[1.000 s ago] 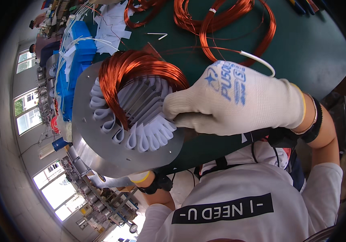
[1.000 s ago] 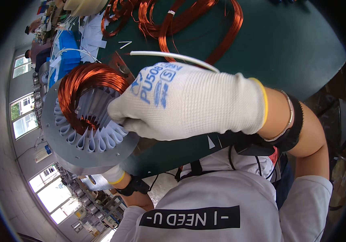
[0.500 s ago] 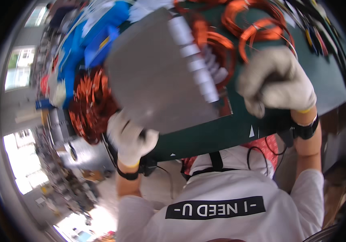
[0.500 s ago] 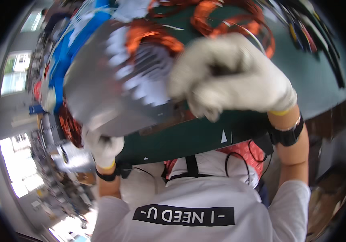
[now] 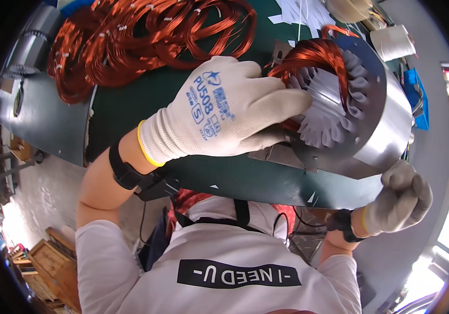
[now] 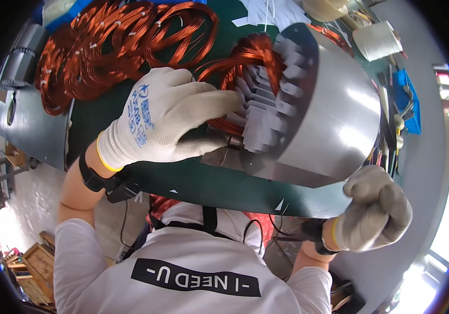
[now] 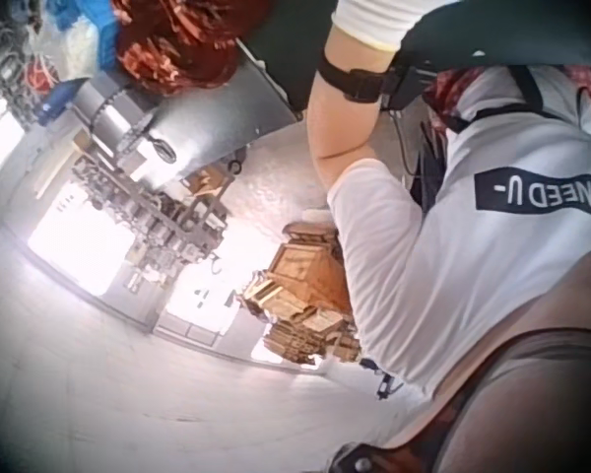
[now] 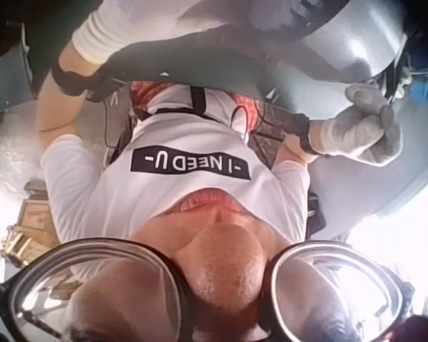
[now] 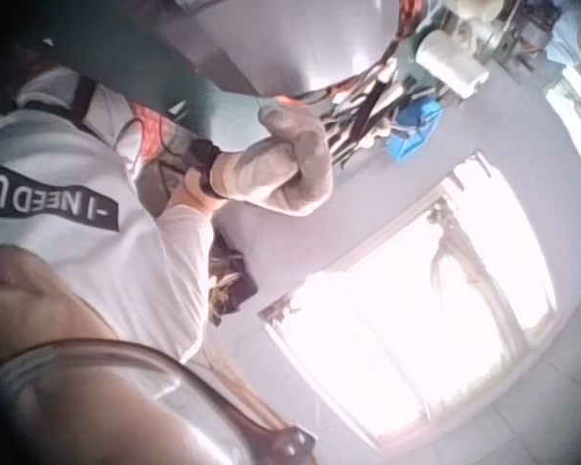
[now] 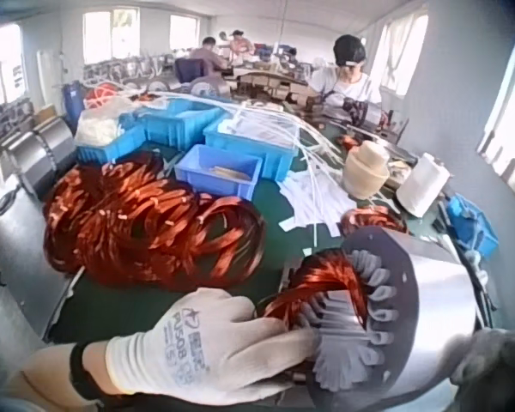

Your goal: Manually inserting copper wire coils into an electric motor stator housing at a workshop bench.

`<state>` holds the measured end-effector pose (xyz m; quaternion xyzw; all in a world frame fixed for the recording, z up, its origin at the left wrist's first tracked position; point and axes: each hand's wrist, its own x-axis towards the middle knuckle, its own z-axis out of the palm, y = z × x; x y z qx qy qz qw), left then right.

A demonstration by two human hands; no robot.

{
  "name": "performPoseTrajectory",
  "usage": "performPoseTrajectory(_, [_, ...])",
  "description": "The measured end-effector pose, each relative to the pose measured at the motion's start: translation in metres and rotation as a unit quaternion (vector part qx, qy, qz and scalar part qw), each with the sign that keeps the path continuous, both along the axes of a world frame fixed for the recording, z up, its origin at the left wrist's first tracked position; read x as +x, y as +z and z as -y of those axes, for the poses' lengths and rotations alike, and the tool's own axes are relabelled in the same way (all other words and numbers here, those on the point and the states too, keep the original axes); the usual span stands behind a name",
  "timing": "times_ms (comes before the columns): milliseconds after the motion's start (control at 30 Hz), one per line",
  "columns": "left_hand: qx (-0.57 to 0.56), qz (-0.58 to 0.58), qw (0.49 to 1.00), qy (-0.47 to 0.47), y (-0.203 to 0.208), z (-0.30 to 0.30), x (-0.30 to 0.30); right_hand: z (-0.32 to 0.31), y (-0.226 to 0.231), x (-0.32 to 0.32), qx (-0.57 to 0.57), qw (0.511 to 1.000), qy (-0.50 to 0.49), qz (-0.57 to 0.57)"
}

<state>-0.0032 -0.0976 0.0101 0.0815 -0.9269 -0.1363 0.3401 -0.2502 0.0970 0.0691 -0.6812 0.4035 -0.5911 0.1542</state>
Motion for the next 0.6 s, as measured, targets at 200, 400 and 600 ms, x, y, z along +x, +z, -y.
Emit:
performPoseTrajectory(200, [-0.052, -0.02, 0.998, 0.007, -0.008, -0.003, -0.004, -0.001, -0.026, 0.011, -0.086, 0.941, -0.325, -0.03])
performPoseTrajectory(400, [-0.146, -0.004, 0.989, 0.011, -0.007, 0.005, 0.0, -0.006, -0.028, 0.003, -0.053, 0.934, -0.351, -0.029])
performPoseTrajectory(600, [-0.107, -0.012, 0.994, -0.024, -0.002, 0.008, -0.002, -0.016, -0.028, 0.008, -0.011, 0.929, -0.369, -0.028])
